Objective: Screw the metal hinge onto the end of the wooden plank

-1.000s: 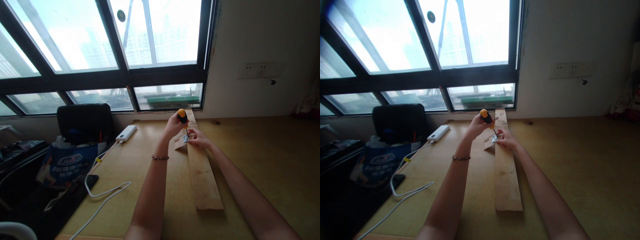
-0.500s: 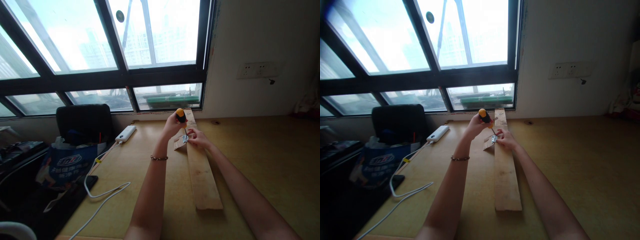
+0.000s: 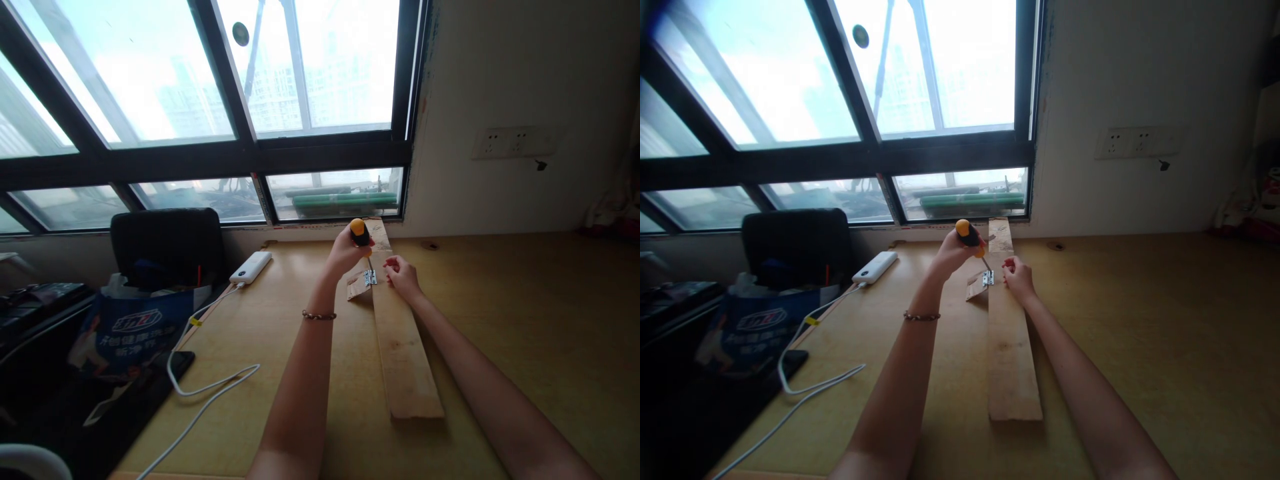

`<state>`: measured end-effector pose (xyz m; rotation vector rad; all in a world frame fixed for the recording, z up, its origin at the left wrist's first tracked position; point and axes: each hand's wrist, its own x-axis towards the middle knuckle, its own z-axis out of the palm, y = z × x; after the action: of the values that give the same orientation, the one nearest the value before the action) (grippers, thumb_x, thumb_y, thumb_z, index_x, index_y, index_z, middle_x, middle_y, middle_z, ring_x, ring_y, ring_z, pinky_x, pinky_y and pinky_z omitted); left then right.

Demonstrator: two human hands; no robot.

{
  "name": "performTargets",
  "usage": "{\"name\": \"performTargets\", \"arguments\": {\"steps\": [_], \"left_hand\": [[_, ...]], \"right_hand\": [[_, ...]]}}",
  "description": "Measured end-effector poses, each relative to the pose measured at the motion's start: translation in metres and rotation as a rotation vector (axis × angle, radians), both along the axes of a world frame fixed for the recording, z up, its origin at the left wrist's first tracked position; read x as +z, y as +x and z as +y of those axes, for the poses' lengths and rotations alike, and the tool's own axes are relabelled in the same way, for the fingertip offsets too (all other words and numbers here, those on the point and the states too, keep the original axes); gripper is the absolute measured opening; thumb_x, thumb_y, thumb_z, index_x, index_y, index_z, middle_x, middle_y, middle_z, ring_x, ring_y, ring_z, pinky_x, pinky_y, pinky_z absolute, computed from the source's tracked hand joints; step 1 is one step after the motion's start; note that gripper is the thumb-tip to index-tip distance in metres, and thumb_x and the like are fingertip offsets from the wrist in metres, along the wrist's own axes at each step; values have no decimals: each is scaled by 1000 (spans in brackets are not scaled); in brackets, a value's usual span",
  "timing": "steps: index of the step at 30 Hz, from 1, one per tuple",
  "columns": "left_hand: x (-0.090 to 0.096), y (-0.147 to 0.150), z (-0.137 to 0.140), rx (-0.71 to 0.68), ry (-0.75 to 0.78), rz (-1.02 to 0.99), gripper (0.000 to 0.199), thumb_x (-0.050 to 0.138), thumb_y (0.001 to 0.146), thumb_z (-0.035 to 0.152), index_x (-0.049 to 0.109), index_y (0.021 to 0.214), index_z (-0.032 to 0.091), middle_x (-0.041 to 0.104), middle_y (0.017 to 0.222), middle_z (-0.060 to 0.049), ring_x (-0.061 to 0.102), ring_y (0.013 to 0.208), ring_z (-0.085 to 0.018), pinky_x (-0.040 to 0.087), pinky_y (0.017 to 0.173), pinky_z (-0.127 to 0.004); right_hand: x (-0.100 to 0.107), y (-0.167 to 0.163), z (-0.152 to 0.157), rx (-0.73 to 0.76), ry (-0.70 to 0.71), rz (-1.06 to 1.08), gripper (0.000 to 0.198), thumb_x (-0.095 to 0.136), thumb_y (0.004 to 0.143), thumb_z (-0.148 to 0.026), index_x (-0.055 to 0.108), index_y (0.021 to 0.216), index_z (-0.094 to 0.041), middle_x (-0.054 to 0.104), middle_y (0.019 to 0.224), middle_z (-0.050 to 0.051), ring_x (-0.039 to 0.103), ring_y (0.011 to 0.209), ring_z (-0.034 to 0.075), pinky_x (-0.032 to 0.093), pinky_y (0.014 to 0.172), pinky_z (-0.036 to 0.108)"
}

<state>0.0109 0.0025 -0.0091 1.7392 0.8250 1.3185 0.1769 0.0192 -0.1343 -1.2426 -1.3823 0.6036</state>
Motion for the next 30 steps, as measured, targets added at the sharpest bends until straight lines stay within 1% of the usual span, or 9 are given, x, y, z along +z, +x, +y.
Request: {"name": "performTargets", "arguments": {"steps": [5,8,10,13,16,20,25,27,30], "left_hand": [[-6,6,8,56,-76,-178,43,72,49,14,44,82,17,55,68,3,56,65,-12,47,64,-27],[-5,8,8,103,-105,-207,58,79,43,18,40,86,19,52,69,5,57,66,-12,48,63,-27],[-4,7,7,135,-99,-194,62,80,41,19,38,86,19,52,70,6,57,67,-12,48,63,-27],[-3,5,6,148,-71,-151,60,80,43,20,38,85,18,54,71,4,58,68,-13,47,64,-27],[-2,2,6,107,-65,-153,58,80,43,19,39,84,18,58,73,2,59,69,-14,48,65,-28],[0,-3,6,40,-117,-197,56,78,45,16,41,87,17,63,75,-1,62,71,-16,49,68,-31],[0,-8,6,-62,-181,-266,46,69,53,11,42,89,17,64,79,-3,64,80,-19,48,74,-34],[-2,-9,7,-53,-192,-285,39,65,56,11,42,87,17,63,80,-3,63,80,-18,47,73,-33],[-3,-8,9,32,-190,-271,34,64,58,15,42,84,16,58,79,-2,60,77,-16,46,71,-30]], "right_hand": [[1,0,0,5,3,-13,20,50,73,-29,54,87,-16,62,81,6,57,53,12,48,40,22],[1,0,1,3,3,-22,20,50,73,-29,54,87,-16,62,81,5,56,51,12,48,39,22],[0,0,2,0,-2,-28,19,50,73,-29,54,88,-16,62,81,5,57,51,12,48,39,22],[-1,1,2,4,-6,-31,19,50,73,-28,53,87,-16,63,82,6,58,53,13,48,40,22],[-2,1,3,9,-5,-35,18,50,73,-27,53,87,-16,63,82,6,58,53,13,48,39,22],[-2,1,4,-1,-8,-47,18,50,73,-26,54,88,-16,63,82,6,58,53,13,49,39,22],[-2,2,4,-5,-12,-68,18,50,74,-27,54,88,-16,63,82,6,59,52,13,48,40,22],[-3,3,5,-3,-7,-82,18,50,74,-27,54,89,-16,63,81,6,59,52,13,48,41,22],[-4,3,6,2,4,-88,18,50,74,-27,53,89,-16,63,81,6,59,52,13,48,41,21]]}}
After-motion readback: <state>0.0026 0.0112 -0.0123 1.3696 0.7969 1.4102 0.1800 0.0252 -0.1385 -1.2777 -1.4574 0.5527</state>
